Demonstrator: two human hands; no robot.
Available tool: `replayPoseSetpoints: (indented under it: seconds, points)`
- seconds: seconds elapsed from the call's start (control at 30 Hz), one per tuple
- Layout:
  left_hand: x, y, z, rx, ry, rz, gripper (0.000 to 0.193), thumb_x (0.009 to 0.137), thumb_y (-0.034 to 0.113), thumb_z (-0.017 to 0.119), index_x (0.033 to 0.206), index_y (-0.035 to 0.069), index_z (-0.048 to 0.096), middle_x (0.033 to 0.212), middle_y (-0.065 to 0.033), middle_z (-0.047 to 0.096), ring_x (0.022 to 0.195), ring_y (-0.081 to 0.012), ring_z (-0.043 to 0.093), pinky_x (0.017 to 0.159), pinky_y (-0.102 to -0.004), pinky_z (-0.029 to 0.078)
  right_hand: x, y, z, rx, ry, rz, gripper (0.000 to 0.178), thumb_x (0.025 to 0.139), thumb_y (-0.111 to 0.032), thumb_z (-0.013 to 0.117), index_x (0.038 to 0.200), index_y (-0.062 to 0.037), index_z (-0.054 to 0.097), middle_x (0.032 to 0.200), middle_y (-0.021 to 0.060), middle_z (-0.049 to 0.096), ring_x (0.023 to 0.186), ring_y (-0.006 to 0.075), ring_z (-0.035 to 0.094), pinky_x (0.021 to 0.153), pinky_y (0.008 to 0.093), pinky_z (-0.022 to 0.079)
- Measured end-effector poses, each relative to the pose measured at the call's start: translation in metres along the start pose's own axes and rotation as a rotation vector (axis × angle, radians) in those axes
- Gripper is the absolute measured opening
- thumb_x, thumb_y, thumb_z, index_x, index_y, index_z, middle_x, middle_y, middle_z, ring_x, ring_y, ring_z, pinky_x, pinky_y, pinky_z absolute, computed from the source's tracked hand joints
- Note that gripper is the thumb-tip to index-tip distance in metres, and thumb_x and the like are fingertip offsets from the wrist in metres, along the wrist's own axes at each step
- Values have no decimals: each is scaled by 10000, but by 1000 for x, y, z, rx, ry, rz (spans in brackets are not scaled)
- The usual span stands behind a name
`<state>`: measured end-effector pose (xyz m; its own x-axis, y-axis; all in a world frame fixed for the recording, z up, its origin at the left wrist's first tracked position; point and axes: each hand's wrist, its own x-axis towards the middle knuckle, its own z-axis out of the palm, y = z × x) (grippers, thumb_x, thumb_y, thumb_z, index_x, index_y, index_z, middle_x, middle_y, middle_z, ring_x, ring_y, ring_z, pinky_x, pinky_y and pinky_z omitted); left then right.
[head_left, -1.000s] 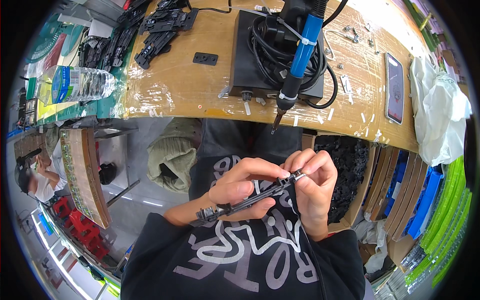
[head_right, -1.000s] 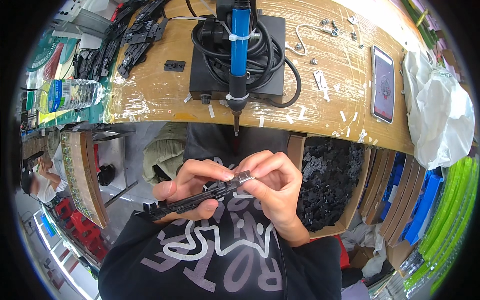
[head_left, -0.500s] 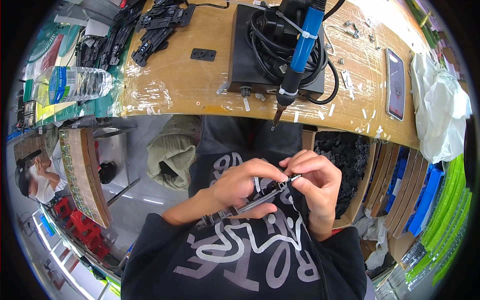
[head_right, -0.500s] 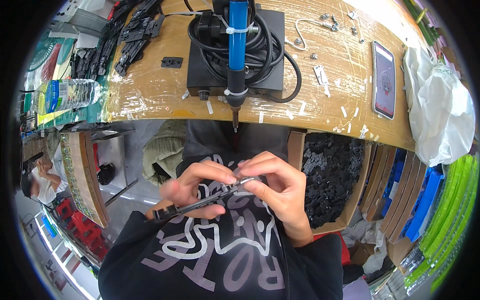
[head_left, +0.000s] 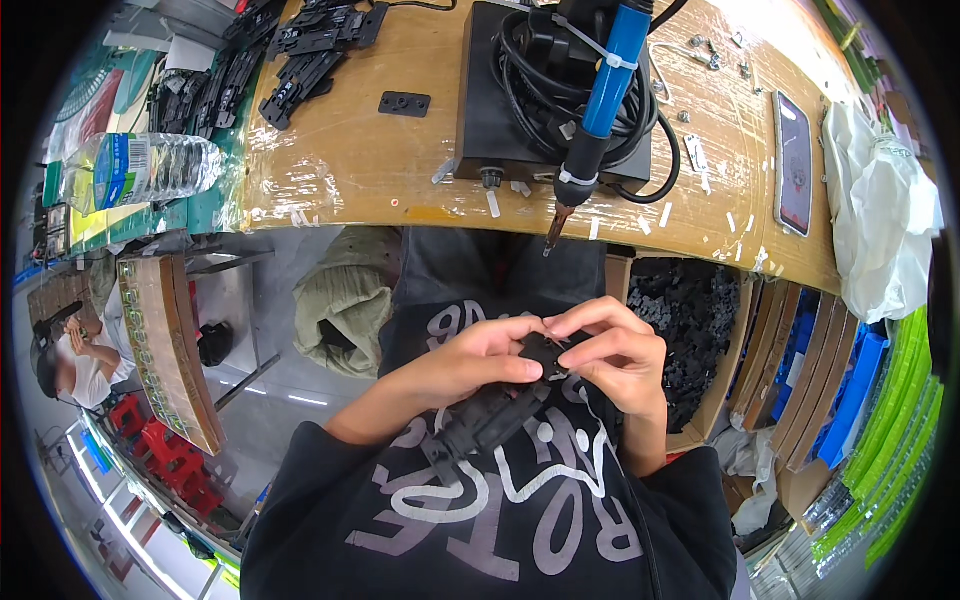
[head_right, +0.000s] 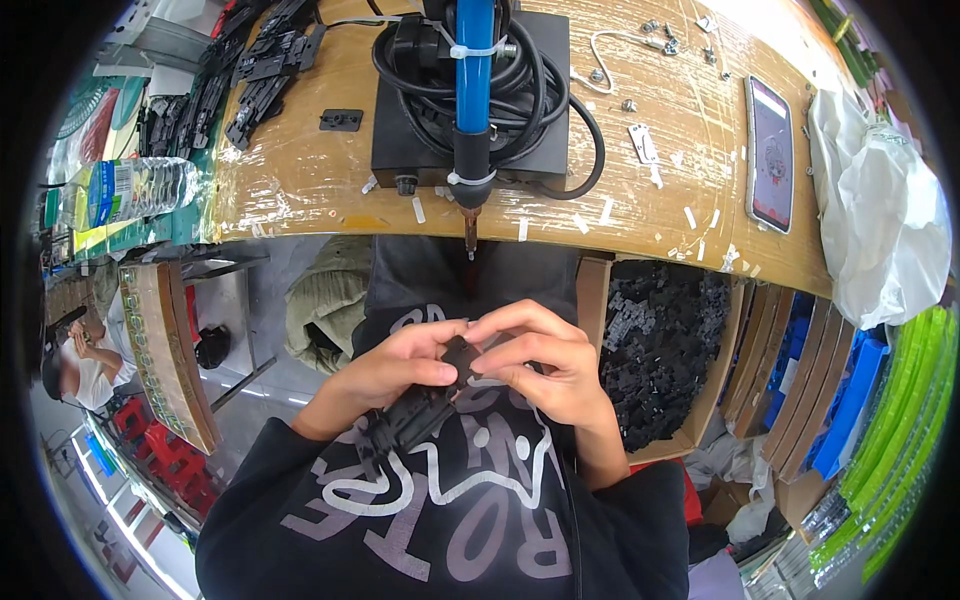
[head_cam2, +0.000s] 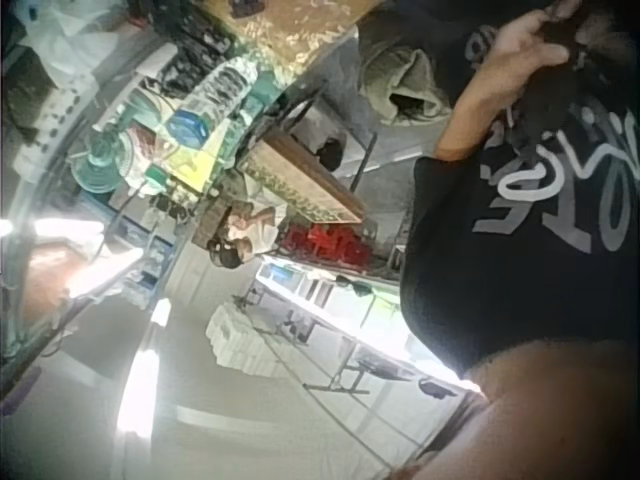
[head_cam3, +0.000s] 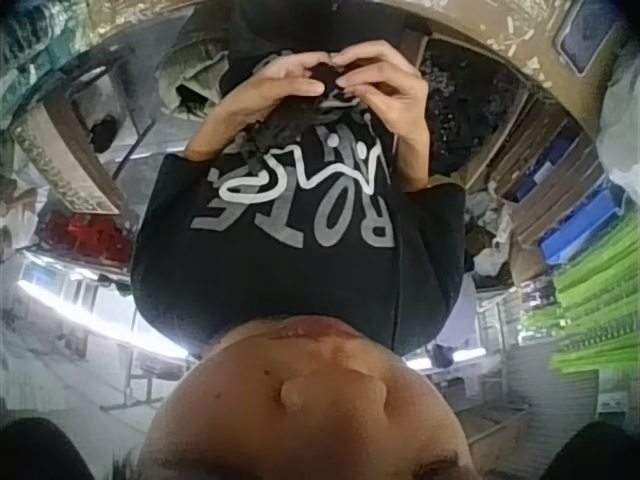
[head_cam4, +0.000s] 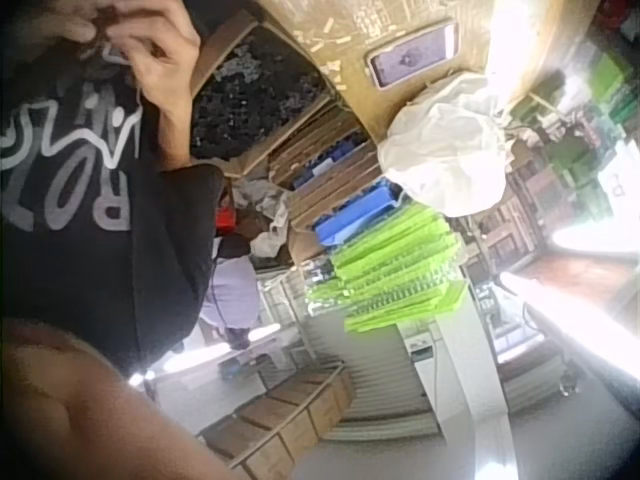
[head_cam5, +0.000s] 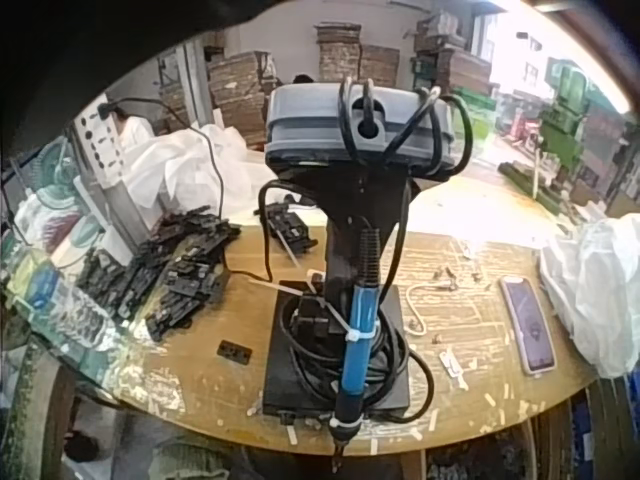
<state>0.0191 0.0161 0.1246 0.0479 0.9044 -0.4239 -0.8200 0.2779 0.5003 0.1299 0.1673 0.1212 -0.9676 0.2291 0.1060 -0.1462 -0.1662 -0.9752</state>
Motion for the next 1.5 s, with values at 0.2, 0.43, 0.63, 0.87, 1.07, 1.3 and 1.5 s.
replayPoseSetpoints:
  seconds: [0.2, 0.43, 0.63, 0.87, 1.07, 1.3, 1.5]
  points:
    - [8, 0, -15, 38, 57, 67, 221, 760, 113, 536, 955, 17, 498, 788, 22, 521, 685, -21, 470, 587, -158, 363, 2, 14, 0, -17, 49, 70, 168, 626, 114, 582, 767, 21, 587, 949, 140, 521, 896, 210, 524, 767, 285, 433]
    - [17, -4, -17, 185, 326, 223, 186, 764, 103, 521, 925, 13, 493, 771, 0, 537, 652, -21, 465, 559, -154, 352, 2, 31, 5, 165, 209, 222, 298, 709, 89, 563, 988, 55, 464, 959, 142, 496, 892, 195, 525, 771, 276, 453]
    - [24, -7, -17, 346, 447, 368, 163, 785, 50, 519, 930, 1, 462, 794, -47, 566, 721, -62, 534, 631, -189, 418, 5, 31, 7, 396, 306, 481, 312, 739, 27, 566, 1021, 53, 435, 956, 147, 507, 811, 176, 556, 667, 285, 499]
    - [28, -5, -17, 366, 498, 423, 173, 782, 59, 524, 928, -2, 456, 788, -53, 565, 704, -58, 524, 617, -191, 418, 5, 30, 6, 557, 235, 577, 236, 766, -14, 542, 977, 52, 459, 809, 113, 548, 656, 175, 581, 517, 295, 531]
    - [30, -2, -15, 357, 501, 452, 181, 780, 63, 530, 930, -3, 454, 775, -49, 560, 693, -53, 517, 600, -188, 416, 5, 26, 6, 484, 225, 543, 189, 756, 10, 540, 931, 62, 491, 799, 114, 549, 639, 183, 585, 511, 292, 528]
    - [30, 3, -12, 350, 506, 447, 180, 775, 61, 536, 923, -5, 458, 759, -44, 556, 674, -45, 506, 592, -183, 410, 7, 22, 7, 479, 247, 538, 152, 752, 26, 537, 895, 74, 514, 785, 121, 553, 625, 186, 587, 507, 280, 523]
    - [29, 4, -11, 342, 521, 443, 168, 773, 48, 526, 918, -8, 462, 757, -42, 557, 668, -43, 499, 586, -183, 407, 9, 20, 9, 459, 263, 522, 141, 750, 26, 541, 881, 74, 518, 748, 127, 562, 602, 177, 586, 495, 264, 515]
